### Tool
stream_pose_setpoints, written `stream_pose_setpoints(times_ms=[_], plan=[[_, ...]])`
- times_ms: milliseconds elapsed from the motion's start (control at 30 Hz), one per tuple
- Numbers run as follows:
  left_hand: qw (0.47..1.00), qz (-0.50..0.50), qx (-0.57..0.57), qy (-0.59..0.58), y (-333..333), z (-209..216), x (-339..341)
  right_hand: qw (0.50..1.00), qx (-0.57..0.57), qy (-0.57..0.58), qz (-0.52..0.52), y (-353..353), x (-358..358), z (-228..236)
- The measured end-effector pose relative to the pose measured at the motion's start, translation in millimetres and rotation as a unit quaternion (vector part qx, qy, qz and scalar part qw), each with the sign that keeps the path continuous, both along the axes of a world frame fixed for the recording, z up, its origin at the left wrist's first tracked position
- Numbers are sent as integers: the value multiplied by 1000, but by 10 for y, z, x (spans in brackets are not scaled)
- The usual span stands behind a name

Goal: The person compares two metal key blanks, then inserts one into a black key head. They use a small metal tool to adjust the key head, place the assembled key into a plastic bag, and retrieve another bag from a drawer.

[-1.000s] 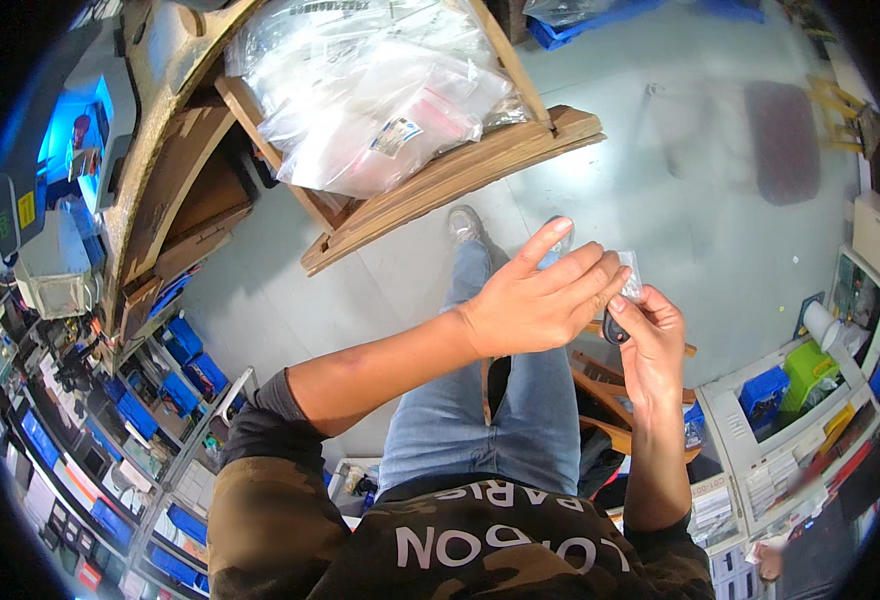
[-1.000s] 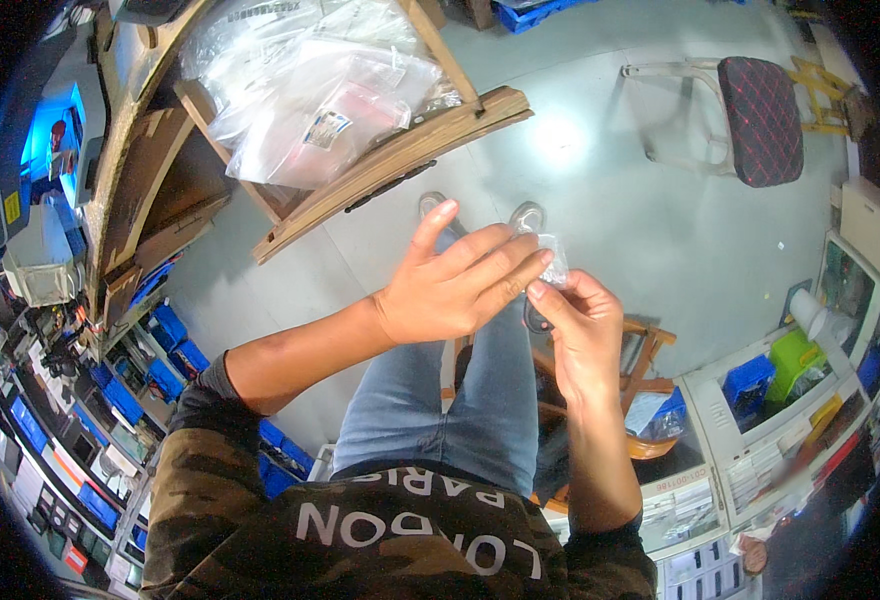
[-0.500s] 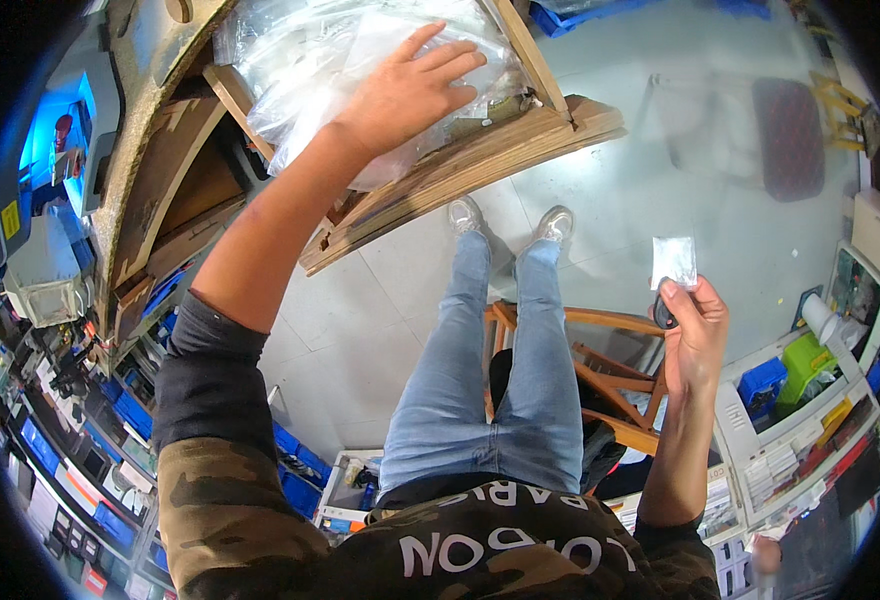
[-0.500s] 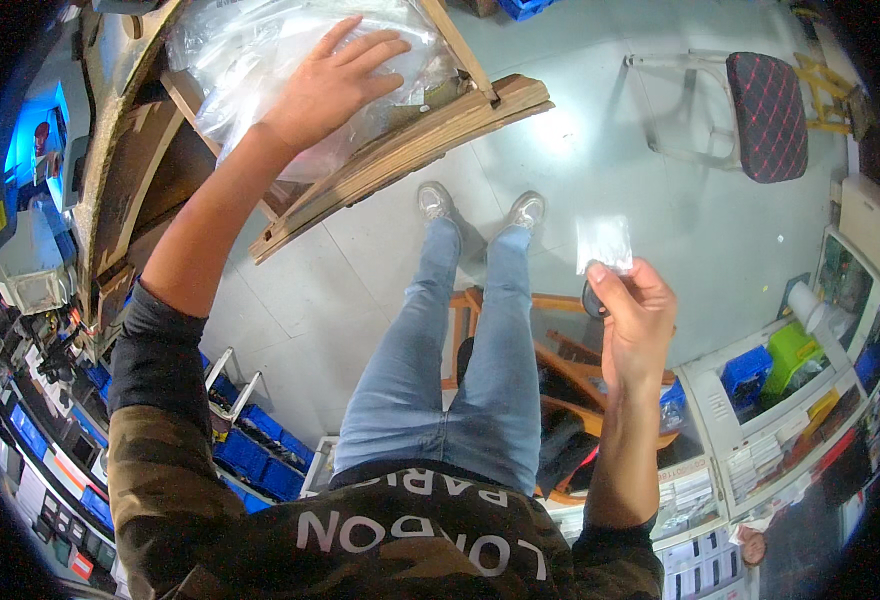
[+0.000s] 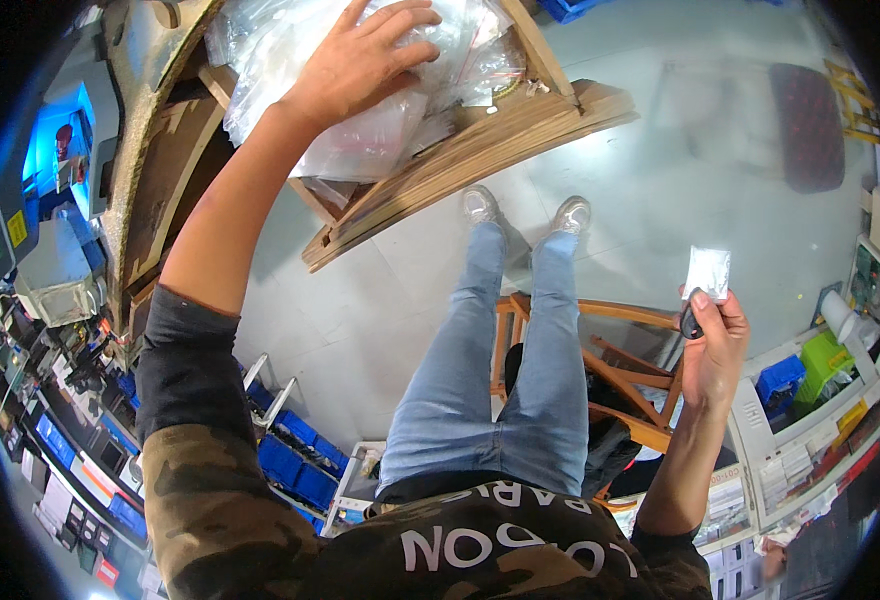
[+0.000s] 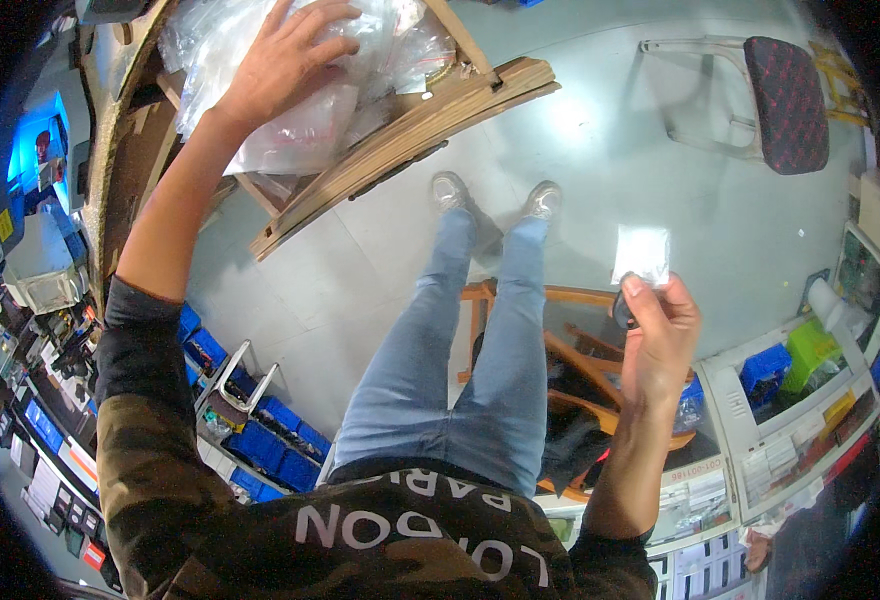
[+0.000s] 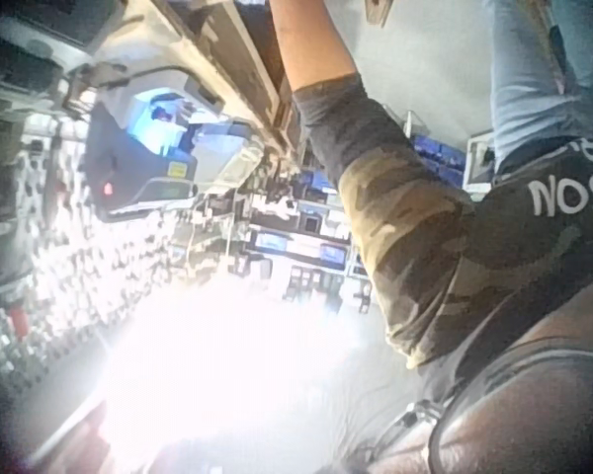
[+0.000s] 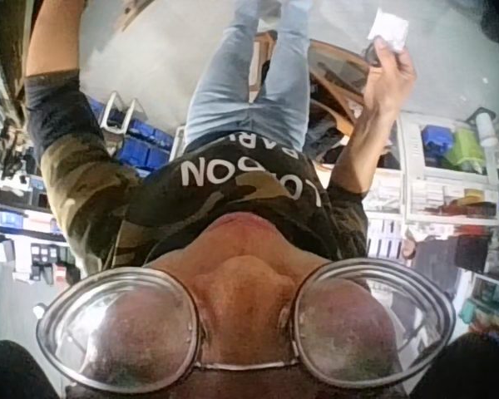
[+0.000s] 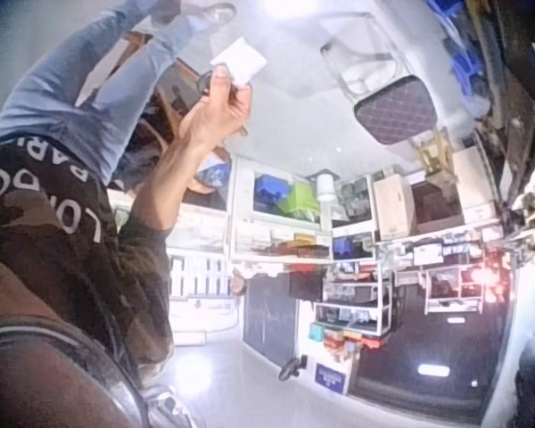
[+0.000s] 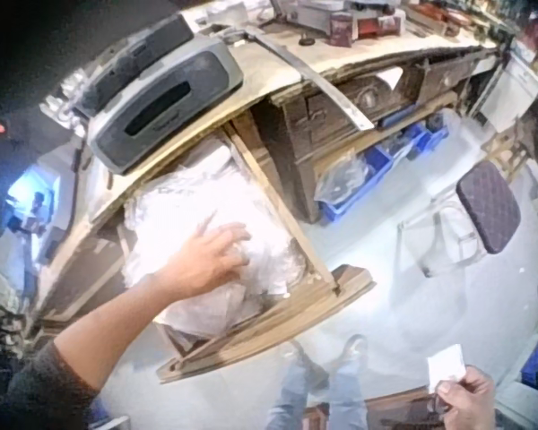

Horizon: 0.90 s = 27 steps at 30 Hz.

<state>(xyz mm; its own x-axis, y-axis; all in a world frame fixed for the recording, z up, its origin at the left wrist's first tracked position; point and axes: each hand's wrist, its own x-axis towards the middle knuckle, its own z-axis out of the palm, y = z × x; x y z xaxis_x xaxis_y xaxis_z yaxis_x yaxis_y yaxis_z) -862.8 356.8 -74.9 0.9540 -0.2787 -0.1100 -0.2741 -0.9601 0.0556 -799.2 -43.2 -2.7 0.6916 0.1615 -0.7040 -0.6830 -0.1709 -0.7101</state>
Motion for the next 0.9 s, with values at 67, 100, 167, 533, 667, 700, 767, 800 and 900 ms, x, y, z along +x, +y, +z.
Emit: stream_pose_setpoints(times_ms=[67, 100, 167, 533, 667, 700, 767, 800, 900], plan=[[999, -8, 38, -25, -51, 3, -33, 1000, 4, -4, 6, 7, -7, 5], [991, -13, 116, -66, -159, -26, -80, 1000, 5, -4, 15, 9, -12, 4], [979, -130, 153, -28, -313, -51, -140, 999, 18, -11, 39, 13, -28, -2], [993, -11, 81, -85, -494, 204, -284, 997, 48, -56, -10, -45, 81, 102], [995, 59, 18, -74, -543, 418, -730, 998, -48, -24, -40, -122, -102, 271], [995, 70, 16, -73, -554, 438, -816, 998, -39, -14, -37, -115, -117, 294], [990, 103, 3, -92, -552, 435, -907, 999, 7, -48, 13, -39, -5, 292], [985, 136, 7, -110, -535, 432, -923, 999, -22, -49, 3, 21, 88, 301], [955, 244, -3, -169, -480, 426, -839, 996, 22, -77, 39, 317, 487, 312]])
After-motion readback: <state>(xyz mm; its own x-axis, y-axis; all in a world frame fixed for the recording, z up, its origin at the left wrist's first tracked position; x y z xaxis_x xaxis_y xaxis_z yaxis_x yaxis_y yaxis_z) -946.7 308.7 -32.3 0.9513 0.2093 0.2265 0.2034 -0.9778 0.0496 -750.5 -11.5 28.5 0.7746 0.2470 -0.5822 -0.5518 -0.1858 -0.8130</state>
